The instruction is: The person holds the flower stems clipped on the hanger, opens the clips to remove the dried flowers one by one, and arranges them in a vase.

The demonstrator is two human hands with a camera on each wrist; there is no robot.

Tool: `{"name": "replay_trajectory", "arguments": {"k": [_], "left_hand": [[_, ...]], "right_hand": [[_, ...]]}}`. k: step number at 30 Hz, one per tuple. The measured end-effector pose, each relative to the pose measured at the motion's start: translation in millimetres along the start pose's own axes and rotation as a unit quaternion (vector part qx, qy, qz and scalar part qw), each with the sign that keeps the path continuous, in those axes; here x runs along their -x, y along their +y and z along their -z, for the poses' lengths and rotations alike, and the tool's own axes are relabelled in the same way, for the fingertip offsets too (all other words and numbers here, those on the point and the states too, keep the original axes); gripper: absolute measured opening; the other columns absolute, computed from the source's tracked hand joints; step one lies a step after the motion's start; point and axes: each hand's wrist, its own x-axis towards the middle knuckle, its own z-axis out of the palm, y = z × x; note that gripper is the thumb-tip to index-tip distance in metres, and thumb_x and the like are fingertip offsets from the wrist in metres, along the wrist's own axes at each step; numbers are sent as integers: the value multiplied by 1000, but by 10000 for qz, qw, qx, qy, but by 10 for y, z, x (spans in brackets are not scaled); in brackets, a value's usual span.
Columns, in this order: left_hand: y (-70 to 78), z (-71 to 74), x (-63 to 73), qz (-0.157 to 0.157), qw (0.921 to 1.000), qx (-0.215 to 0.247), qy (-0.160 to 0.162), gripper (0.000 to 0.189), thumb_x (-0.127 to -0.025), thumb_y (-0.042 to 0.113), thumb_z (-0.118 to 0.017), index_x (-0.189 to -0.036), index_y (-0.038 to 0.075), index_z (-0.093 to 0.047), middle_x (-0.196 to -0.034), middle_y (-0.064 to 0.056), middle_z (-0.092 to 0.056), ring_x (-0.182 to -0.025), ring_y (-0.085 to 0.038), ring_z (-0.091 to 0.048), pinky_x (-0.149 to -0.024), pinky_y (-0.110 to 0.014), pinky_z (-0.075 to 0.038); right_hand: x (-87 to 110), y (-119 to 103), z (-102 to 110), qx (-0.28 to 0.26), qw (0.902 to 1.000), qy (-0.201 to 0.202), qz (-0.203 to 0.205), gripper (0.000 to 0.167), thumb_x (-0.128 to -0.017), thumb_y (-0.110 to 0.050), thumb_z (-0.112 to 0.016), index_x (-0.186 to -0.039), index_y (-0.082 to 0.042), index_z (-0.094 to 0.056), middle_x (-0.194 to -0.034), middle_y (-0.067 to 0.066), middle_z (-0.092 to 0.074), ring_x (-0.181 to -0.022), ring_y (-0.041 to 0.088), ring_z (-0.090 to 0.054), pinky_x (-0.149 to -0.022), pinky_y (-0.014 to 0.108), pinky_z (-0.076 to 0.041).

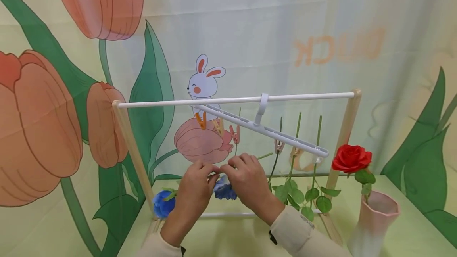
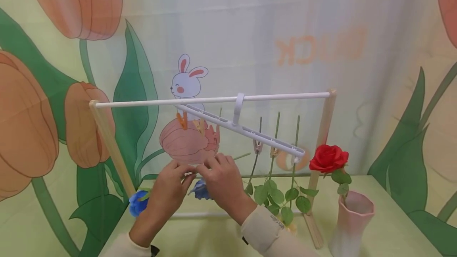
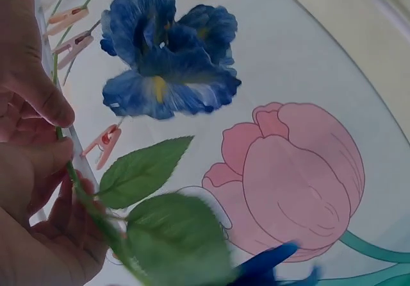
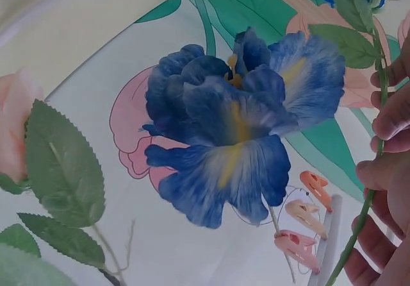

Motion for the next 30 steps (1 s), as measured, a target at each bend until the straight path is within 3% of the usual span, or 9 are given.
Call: {"name": "replay_trajectory", "arguments": {"k": [3, 6, 9, 13, 16, 18, 22, 25, 30], "left_hand": [[18, -31, 7, -99, 9993, 192, 319, 13, -86, 10, -81, -99, 12, -78, -90, -2, -63, -85, -16, -58, -72, -31, -60], [-6, -67, 6, -539, 9936, 372, 918, 14, -85, 4, -80, -97, 11, -77, -94, -3, -63, -91, -19, -58, -71, -30, -60], [-40, -89, -6, -1030, 9826, 474, 1471, 15, -84, 0, -79, -94, 11, -77, -96, -4, -64, -93, -20, -58, -71, -29, -58], [-51, -111, -10, -1338, 9739, 589, 1735, 15, -84, -2, -77, -92, 11, -76, -94, -3, -64, -90, -20, -58, -74, -31, -55], [-41, -144, -12, -1340, 9759, 641, 1597, 14, -85, -1, -77, -93, 12, -76, -93, -4, -66, -89, -20, -61, -75, -31, -58], [-34, -172, -26, -1159, 9811, 709, 1374, 13, -87, 2, -76, -95, 11, -77, -96, -4, -68, -92, -21, -64, -77, -32, -61], [-46, -243, -106, -311, 9903, 1172, 681, 15, -92, 8, -73, -106, 11, -76, -104, -6, -72, -98, -23, -68, -83, -39, -62], [-64, -312, -208, 344, 9872, 1544, 210, 20, -95, 14, -71, -114, 12, -75, -108, -5, -74, -98, -23, -70, -84, -40, -61], [-68, -443, -383, 857, 9736, 2099, -248, 27, -96, 18, -71, -121, 8, -73, -109, -9, -76, -98, -25, -72, -88, -41, -61]], "right_hand": [[27, 52, 18, 62, 9996, 210, -159, 17, -80, -10, -87, -91, -20, -78, -83, -1, -71, -80, 21, -65, -66, 33, -56], [47, 135, 39, 33, 9976, 534, -430, 16, -79, -7, -86, -87, -18, -77, -81, 0, -71, -76, 22, -66, -63, 35, -56], [64, 221, 73, -70, 9942, 812, -708, 12, -81, -6, -84, -86, -15, -77, -78, 2, -70, -71, 23, -63, -62, 36, -55], [103, 323, 140, -126, 9877, 1058, -1147, 9, -83, -7, -82, -88, -12, -77, -79, 5, -70, -70, 25, -60, -64, 37, -54], [127, 400, 228, -209, 9793, 1236, -1588, 11, -82, -5, -83, -89, -10, -77, -82, 8, -71, -72, 28, -60, -68, 41, -55], [138, 453, 311, -325, 9723, 1327, -1895, 11, -82, -3, -82, -90, -8, -77, -84, 10, -72, -77, 30, -63, -74, 45, -57], [172, 566, 492, -578, 9556, 1525, -2456, 9, -85, -2, -79, -93, -7, -77, -87, 12, -73, -82, 33, -65, -76, 47, -56], [223, 649, 643, -658, 9421, 1651, -2845, 10, -86, -2, -78, -95, -6, -78, -88, 13, -74, -82, 30, -64, -72, 37, -51], [359, 775, 892, -851, 9151, 1938, -3432, 11, -87, -2, -77, -96, -7, -79, -89, 11, -76, -77, 11, -63, -74, 7, -43]]}}
